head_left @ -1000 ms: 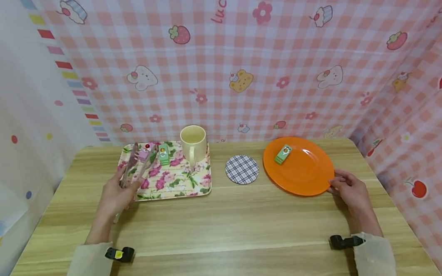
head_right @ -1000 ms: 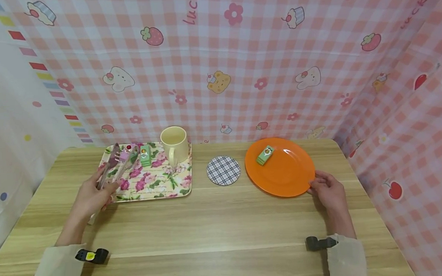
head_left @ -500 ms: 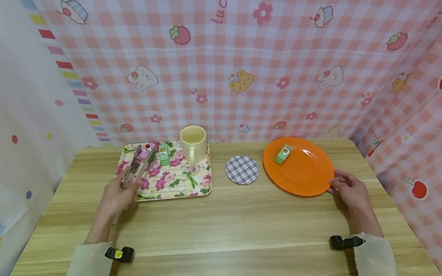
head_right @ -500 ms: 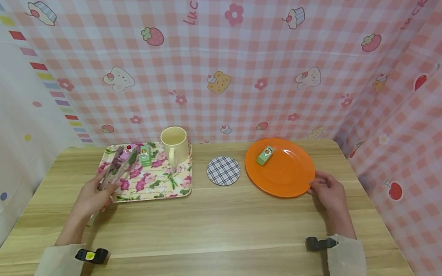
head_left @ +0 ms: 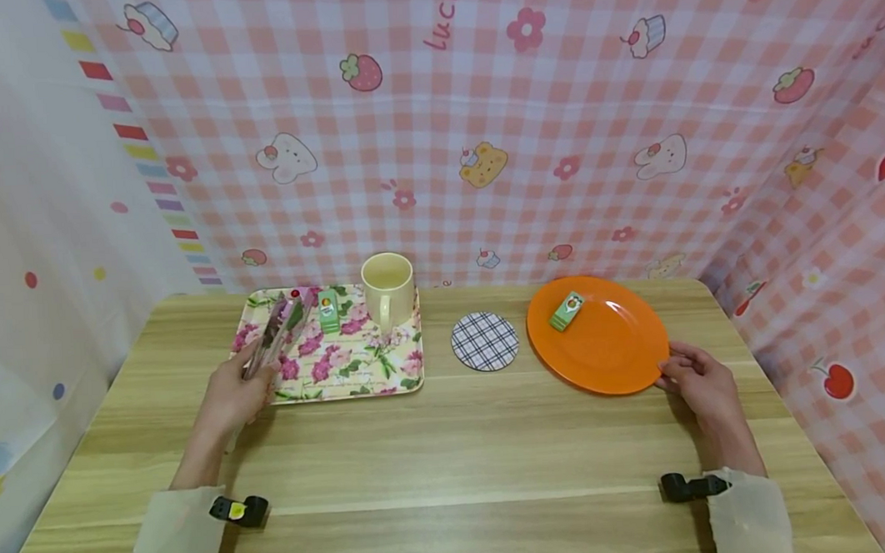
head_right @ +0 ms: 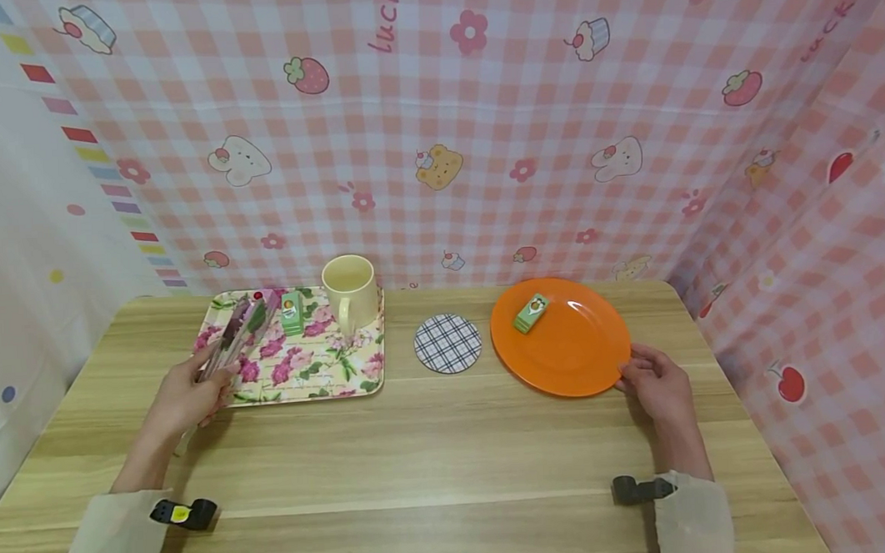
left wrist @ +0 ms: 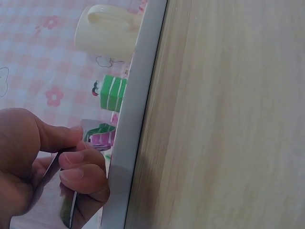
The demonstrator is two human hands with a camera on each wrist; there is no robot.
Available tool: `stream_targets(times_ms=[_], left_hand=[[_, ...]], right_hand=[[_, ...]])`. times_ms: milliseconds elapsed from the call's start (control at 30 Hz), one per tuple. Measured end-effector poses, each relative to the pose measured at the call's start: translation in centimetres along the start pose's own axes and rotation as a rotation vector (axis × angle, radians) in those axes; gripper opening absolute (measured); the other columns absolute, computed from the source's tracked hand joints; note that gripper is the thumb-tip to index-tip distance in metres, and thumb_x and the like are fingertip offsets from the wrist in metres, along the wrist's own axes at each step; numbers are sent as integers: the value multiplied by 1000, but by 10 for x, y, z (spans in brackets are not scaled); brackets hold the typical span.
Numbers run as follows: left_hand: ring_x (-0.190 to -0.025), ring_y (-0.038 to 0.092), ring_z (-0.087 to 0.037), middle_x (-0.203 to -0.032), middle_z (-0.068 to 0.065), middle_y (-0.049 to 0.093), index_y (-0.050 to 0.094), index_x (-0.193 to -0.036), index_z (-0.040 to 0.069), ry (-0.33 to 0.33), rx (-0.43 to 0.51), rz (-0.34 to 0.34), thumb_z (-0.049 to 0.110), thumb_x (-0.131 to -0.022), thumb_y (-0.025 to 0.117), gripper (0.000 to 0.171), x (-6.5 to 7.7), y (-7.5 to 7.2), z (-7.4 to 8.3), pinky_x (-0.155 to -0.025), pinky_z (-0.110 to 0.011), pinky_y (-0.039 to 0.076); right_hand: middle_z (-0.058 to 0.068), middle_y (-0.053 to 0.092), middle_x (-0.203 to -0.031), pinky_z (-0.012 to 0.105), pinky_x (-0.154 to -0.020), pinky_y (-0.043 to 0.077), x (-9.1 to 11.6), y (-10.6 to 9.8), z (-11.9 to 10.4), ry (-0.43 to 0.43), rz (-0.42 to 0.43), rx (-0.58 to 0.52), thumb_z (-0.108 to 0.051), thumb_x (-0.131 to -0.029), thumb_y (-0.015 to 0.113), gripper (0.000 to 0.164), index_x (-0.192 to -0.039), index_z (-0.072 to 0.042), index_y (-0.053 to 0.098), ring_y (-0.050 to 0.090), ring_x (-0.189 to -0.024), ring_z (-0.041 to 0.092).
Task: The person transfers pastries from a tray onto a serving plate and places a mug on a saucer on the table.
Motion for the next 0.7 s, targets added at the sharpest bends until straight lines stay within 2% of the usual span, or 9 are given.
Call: stream_targets(times_ms=[467, 567, 700], left_hand=[[-49, 51, -11, -74, -15, 65, 16, -165, 12, 19, -14, 36, 31, -109, 47, 66, 6, -4, 7, -42, -30, 44], [-51, 52, -11, -83, -20, 65, 17, -165, 11, 24, -15, 43, 32, -109, 47, 67, 8, -5, 10, -44, -30, 45], [-60, 57, -13, -104, -29, 63, 19, -165, 10, 42, -31, 62, 33, -109, 48, 67, 11, -7, 14, -48, -29, 45]], right_hand=[[-8, 58, -104, 19, -79, 59, 2, 1, -1, -4, -5, 4, -13, -102, 62, 56, -154, -5, 41, 67, -84, 2], [-8, 58, -104, 19, -79, 59, 2, 1, -2, -4, -6, 12, -13, -102, 61, 57, -155, -5, 40, 67, -84, 2], [-10, 59, -99, 18, -77, 59, 2, 1, -3, -15, -2, -4, -10, -102, 62, 58, -155, -2, 39, 66, -82, 1]])
Point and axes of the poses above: each hand's wrist, its own x-axis away from the middle knuckle, its own y-axis out of the palm, z = x × y, the point moved 10 cm from there along -x, towards the middle knuckle
